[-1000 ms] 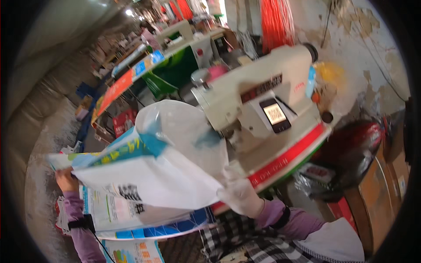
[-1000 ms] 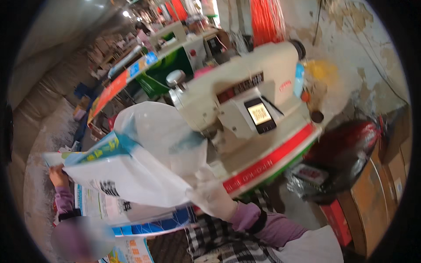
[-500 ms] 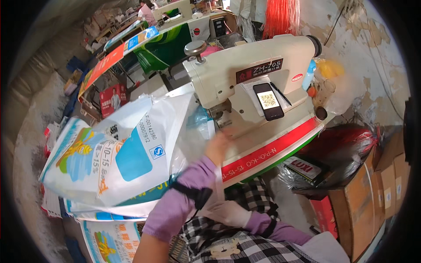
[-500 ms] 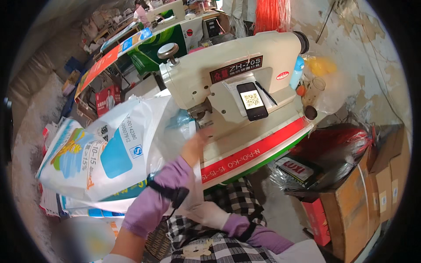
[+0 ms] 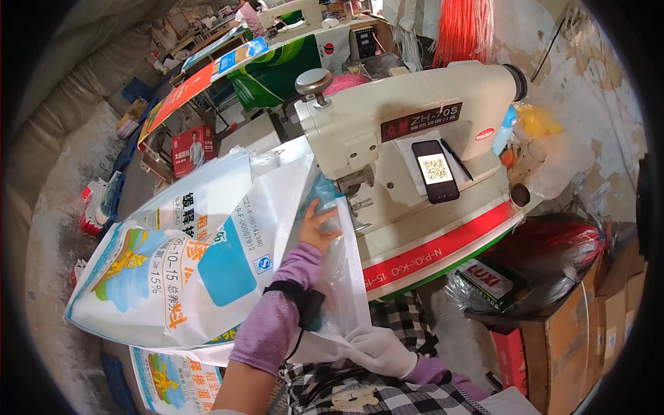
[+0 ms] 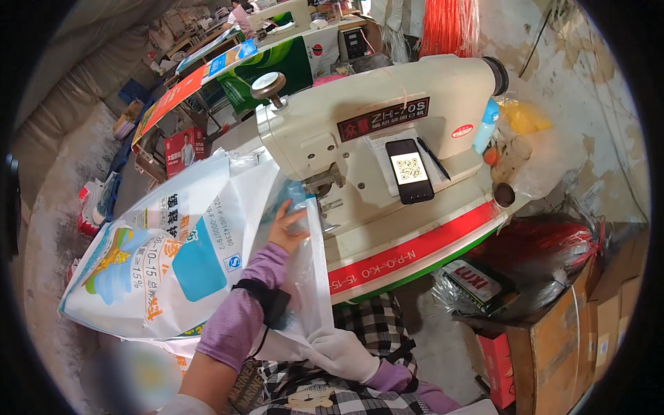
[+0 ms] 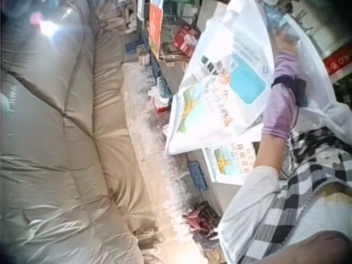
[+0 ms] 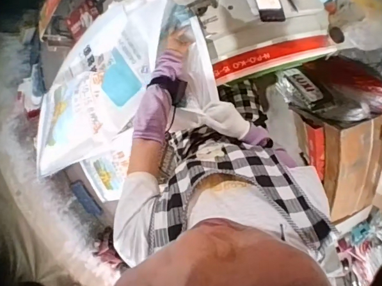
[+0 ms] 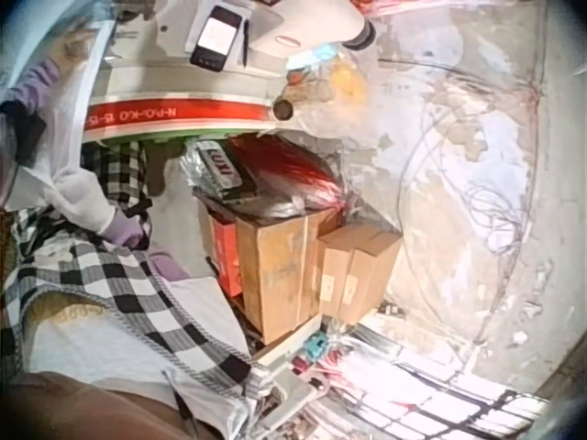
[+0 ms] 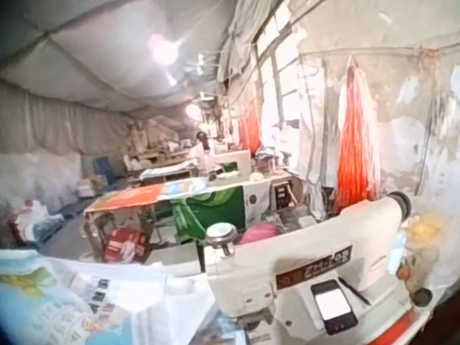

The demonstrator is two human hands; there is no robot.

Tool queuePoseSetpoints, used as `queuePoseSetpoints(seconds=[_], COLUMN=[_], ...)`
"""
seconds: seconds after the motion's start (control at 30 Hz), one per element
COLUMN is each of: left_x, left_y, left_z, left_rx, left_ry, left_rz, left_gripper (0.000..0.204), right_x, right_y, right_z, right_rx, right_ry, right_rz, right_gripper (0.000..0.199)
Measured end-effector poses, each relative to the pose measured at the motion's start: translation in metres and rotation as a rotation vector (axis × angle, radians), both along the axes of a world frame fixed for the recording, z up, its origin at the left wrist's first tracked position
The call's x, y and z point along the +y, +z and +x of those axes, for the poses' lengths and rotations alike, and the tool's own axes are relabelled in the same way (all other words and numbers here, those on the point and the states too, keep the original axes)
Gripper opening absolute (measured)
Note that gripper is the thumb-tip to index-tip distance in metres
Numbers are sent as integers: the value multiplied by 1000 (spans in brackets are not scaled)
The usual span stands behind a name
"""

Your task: The recorder is using an industrial sewing machine to sew large plastic bags, likely for fertilizer.

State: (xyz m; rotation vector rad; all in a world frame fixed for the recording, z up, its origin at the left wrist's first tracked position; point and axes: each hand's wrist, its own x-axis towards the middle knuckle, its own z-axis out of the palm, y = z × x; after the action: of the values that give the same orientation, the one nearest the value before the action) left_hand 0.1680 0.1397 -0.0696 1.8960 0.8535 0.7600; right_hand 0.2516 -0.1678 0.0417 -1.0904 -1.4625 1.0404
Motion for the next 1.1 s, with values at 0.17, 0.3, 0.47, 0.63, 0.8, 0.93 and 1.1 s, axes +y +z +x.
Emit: queuePoseSetpoints(seconds=[0.17, 0.3, 0.47, 0.63, 0.8, 0.93, 1.1], left_x=[-78, -146, -225, -150, -37, 16, -18], left_y=[7, 22, 178, 187, 112, 105, 113], left_z=[44, -34, -162, -266, -432, -371, -470], left_rx=[418, 716, 706, 1230, 1463, 1523, 1534], left_ry=[255, -526, -409, 314, 306, 403, 527], left_rz=[184, 99, 247, 661, 624, 531, 502], left_gripper=[52, 57, 75, 63, 72, 74, 71], right_x=[-2, -19, -10, 50, 119, 195, 141], right_y=[-17, -67, -69, -57, -55, -71, 34], right_z=[7, 30, 53, 37, -13, -16, -8], right_rx=[26, 167, 70, -22, -318, -750, -442], right_ry=[-26, -77, -106, -260, -422, -77, 110], right_rz=[-55, -314, -479, -233, 349, 312, 449], right_gripper=[19, 20, 24, 24, 15, 13, 29])
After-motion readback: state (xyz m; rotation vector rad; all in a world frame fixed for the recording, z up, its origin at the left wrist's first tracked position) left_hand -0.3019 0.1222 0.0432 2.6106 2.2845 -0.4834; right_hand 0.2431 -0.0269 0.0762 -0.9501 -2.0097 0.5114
